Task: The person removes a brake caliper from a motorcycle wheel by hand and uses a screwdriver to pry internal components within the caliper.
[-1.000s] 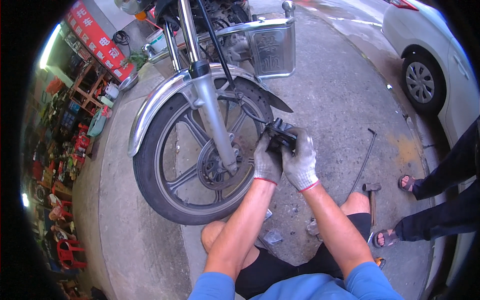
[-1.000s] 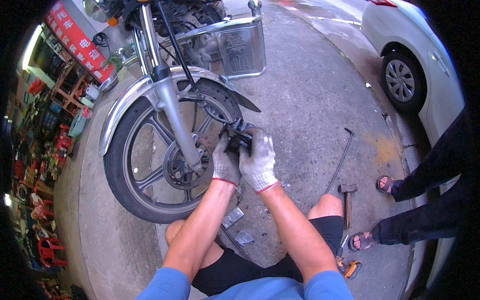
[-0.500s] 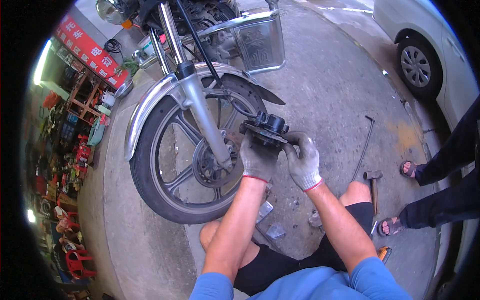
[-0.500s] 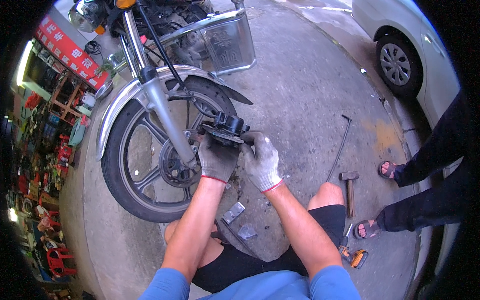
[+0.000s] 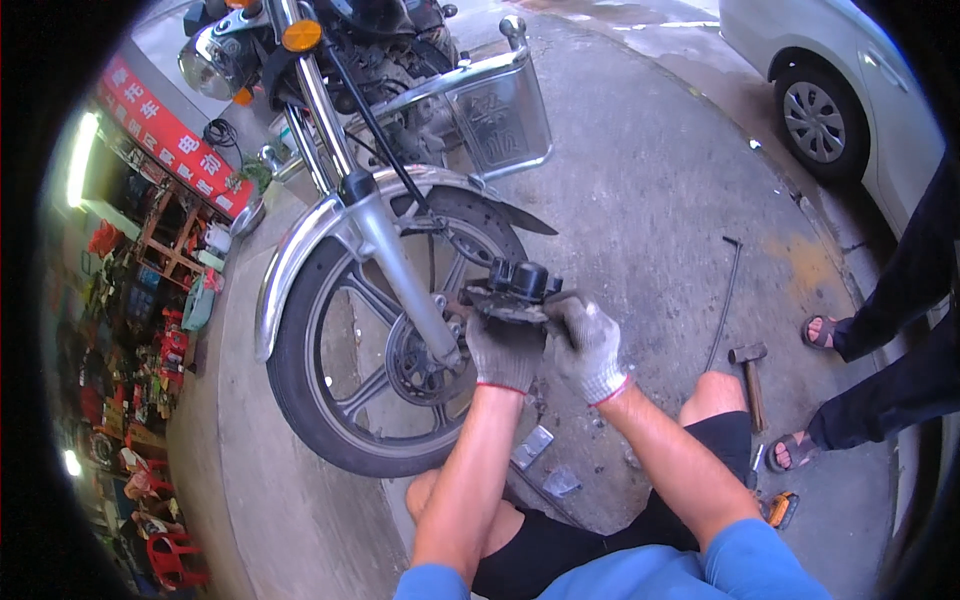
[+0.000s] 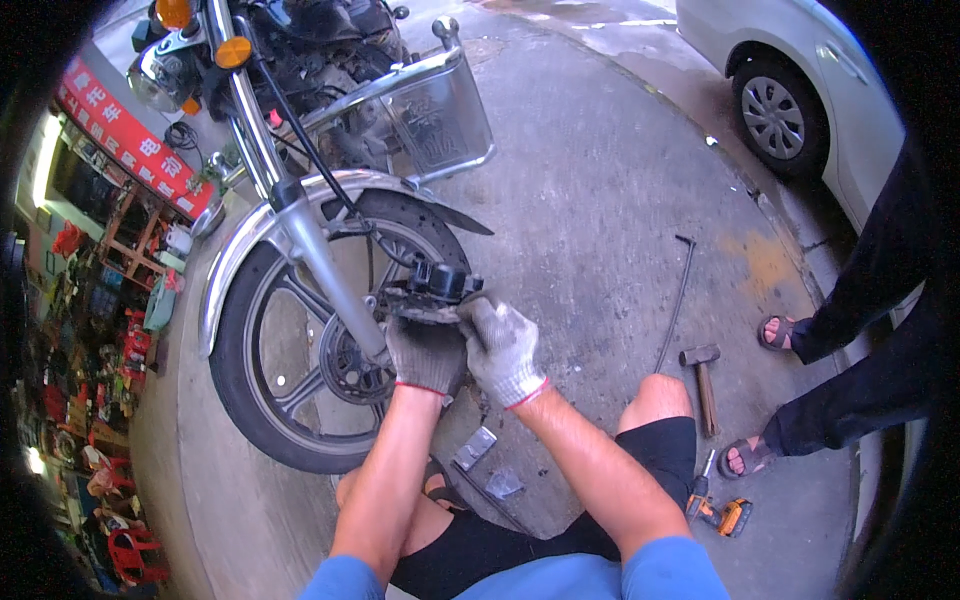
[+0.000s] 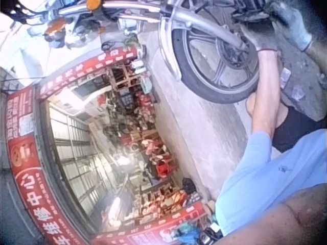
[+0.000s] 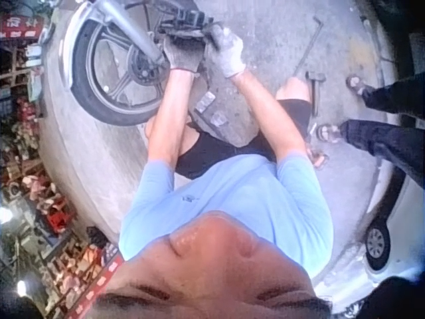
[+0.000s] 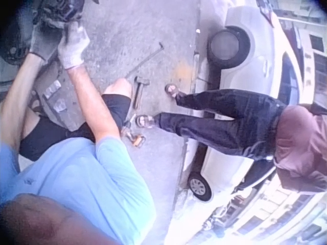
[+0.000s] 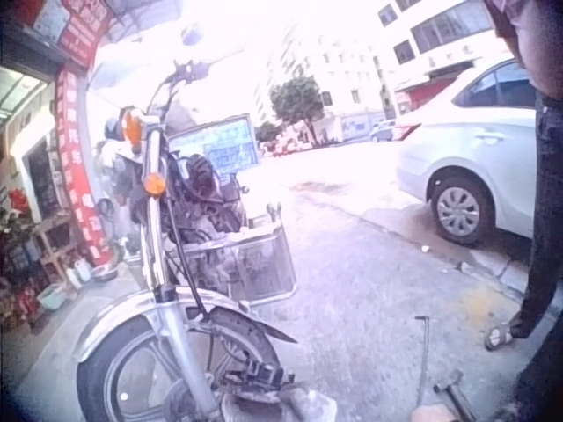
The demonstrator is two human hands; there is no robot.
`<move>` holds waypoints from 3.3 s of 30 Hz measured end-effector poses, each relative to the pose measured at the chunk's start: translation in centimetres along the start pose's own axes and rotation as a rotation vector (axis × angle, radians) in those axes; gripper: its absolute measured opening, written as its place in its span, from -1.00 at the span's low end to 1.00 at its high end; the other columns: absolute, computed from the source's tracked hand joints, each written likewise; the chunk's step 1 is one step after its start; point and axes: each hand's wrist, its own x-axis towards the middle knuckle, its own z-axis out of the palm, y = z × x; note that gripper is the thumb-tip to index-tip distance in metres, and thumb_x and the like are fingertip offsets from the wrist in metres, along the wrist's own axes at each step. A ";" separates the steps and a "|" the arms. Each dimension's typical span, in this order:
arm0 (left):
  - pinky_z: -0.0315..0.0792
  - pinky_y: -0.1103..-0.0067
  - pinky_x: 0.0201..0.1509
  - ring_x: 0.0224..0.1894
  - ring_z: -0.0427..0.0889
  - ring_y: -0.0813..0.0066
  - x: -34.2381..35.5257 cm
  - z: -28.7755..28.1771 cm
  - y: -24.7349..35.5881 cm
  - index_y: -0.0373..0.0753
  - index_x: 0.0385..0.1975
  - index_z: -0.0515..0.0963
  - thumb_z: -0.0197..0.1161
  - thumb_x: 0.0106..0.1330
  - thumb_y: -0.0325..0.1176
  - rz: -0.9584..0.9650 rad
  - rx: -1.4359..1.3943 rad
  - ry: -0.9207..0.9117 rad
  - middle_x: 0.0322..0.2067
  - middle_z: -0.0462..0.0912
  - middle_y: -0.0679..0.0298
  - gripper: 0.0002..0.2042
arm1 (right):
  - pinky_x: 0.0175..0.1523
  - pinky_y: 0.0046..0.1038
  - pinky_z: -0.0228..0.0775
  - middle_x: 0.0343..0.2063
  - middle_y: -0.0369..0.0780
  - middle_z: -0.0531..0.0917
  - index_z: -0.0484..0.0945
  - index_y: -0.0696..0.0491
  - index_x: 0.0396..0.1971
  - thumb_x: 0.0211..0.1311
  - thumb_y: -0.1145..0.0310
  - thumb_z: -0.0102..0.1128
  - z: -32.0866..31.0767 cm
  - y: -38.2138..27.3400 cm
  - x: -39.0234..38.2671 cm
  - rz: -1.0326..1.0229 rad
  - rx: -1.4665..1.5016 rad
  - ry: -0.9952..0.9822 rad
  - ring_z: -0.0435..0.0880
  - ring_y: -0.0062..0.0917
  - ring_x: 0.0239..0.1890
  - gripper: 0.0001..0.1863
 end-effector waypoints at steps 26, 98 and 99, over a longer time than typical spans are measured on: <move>0.27 0.34 0.36 0.15 0.50 0.26 -0.4 -3.0 -0.6 -0.28 0.09 0.47 -0.10 0.46 -0.23 0.153 0.372 0.191 0.06 0.57 0.14 -0.65 | 0.07 -0.14 0.44 -0.17 -0.03 0.64 0.61 0.01 -0.01 0.13 0.32 0.22 0.9 -0.9 4.9 0.091 -0.157 -0.419 0.59 -0.08 -0.04 -0.62; 0.19 0.09 0.39 0.26 0.40 0.10 -2.1 0.9 1.8 -0.15 0.24 0.40 -0.12 0.39 -0.01 -0.130 0.045 0.066 0.22 0.45 0.10 -0.48 | 0.11 -0.48 0.46 -0.08 -0.21 0.62 0.47 0.16 0.10 0.24 0.55 0.18 -0.1 2.6 -0.7 0.485 0.397 -0.180 0.59 -0.58 -0.02 -0.59; 0.19 0.09 0.39 0.26 0.40 0.10 -2.2 1.3 1.8 -0.15 0.24 0.40 -0.12 0.39 -0.01 -0.135 0.049 0.064 0.22 0.45 0.10 -0.48 | 0.11 -0.48 0.46 -0.08 -0.21 0.62 0.47 0.16 0.10 0.24 0.55 0.18 -0.1 2.6 -0.6 0.486 0.399 -0.172 0.59 -0.58 -0.02 -0.59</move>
